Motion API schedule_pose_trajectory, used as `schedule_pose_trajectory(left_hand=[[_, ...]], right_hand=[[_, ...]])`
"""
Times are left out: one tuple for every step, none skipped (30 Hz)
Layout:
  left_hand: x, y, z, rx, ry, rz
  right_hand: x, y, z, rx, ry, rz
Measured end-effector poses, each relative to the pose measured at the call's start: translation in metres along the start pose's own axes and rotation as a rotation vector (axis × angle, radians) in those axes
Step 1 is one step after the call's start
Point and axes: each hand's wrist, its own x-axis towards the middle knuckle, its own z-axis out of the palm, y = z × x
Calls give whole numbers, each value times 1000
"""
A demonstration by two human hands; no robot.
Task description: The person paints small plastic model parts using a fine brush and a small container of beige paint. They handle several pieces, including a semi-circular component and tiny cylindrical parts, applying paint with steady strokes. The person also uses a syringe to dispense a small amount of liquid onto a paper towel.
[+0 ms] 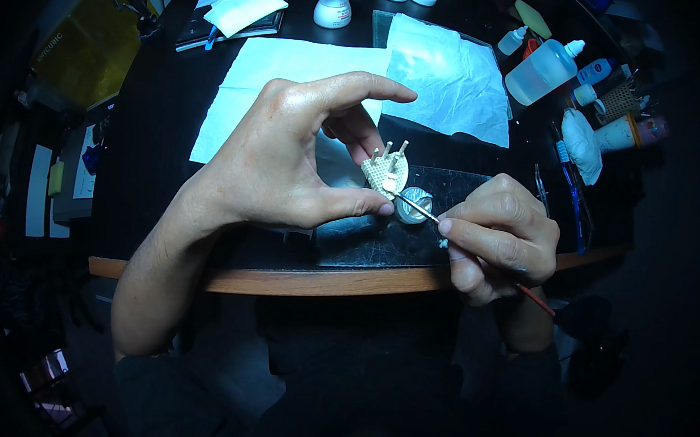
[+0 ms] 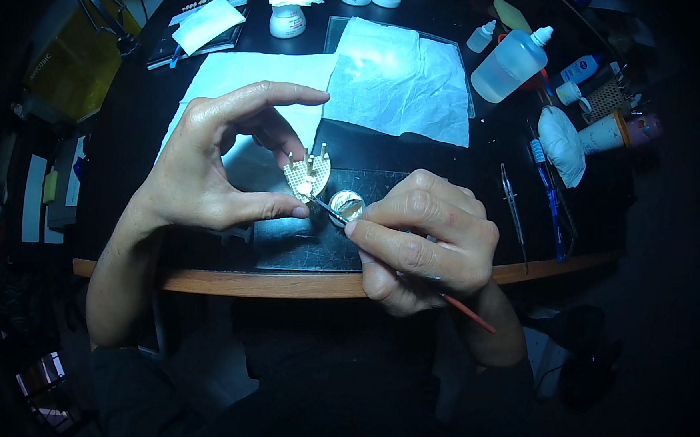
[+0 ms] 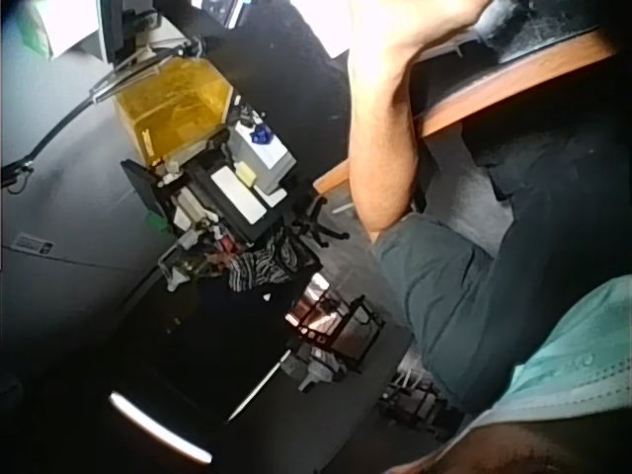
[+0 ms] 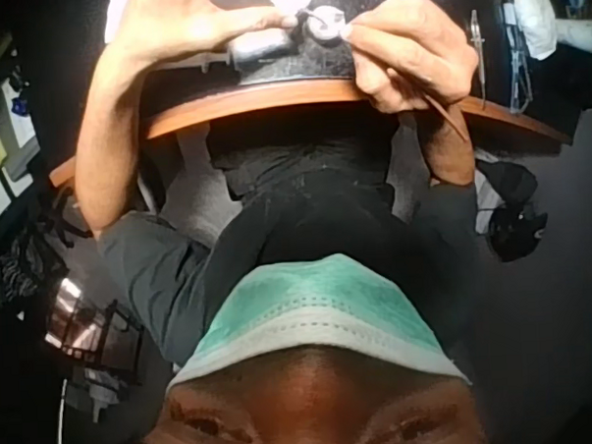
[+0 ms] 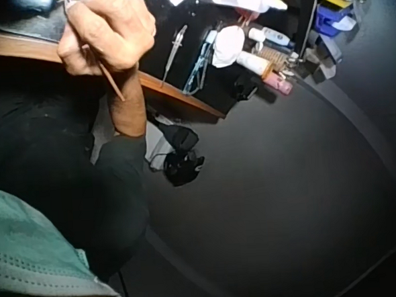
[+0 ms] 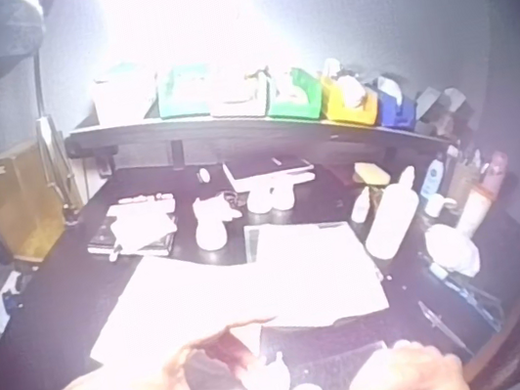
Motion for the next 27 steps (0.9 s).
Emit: schedule_pose_trajectory(left_hand=[[0, 1, 0, -5, 1, -1], [1, 0, -1, -4, -5, -4], [1, 0, -1, -2, -10, -6], [0, -1, -1, 1, -16, -11], [0, -1, -1, 2, -15, -12], [-1, -1, -1, 4, -15, -12], [0, -1, -1, 1, -15, -9], [1, -1, -1, 1, -15, -11], [1, -1, 0, 1, -15, -12], [1, 0, -1, 7, -13, -18], [0, 0, -1, 13, -10, -20], [-1, 1, -1, 20, -7, -22], [0, 1, -1, 21, -5, -20], [0, 2, 0, 49, 5, -19], [1, 3, 1, 77, 15, -19], [1, 5, 1, 110, 27, -21], [0, 5, 4, 143, 64, -9], [0, 5, 8, 175, 102, 3], [-1, 6, 10, 209, 141, 14], [-1, 9, 12, 212, 158, -3], [-1, 12, 14, 216, 176, -21], [0, 14, 16, 215, 193, -32], [0, 10, 17, 210, 225, 21], [0, 9, 19, 207, 242, 27], [1, 10, 19, 205, 257, 36], [1, 10, 18, 202, 272, 45], [1, 9, 18, 192, 280, 43]], right_hand=[[1, -1, -1, -6, -5, 3], [2, -2, -2, -12, -10, 7], [2, -2, -2, -6, -10, 4], [2, -2, -3, 1, -9, 1], [1, -1, -2, 9, -8, -2], [0, -1, -2, 8, -3, -5], [0, -1, -2, 1, 0, -6], [0, -2, -3, -5, 3, -7], [0, -2, -3, -5, 6, -6], [1, -1, -2, 3, 10, -7], [1, -1, -1, 10, 15, -9], [1, 0, 0, 13, 23, -6], [0, -1, -2, 10, 28, -2], [0, -2, -3, 8, 33, 3], [0, -3, -3, -5, 37, 17], [1, -4, -3, -14, 42, 26], [1, -5, -3, -23, 46, 37], [1, -5, -3, -40, 51, 44], [1, -6, -4, -56, 56, 50], [0, -6, -5, -71, 61, 55], [-2, -5, -6, -81, 82, 64], [-8, -3, 0, -40, 169, 115], [-7, -3, -1, -35, 164, 160], [-6, -3, 0, -43, 164, 206], [-3, -4, 1, -52, 164, 251], [-4, -3, 1, -25, 147, 303], [-2, -3, 4, -24, 153, 352]])
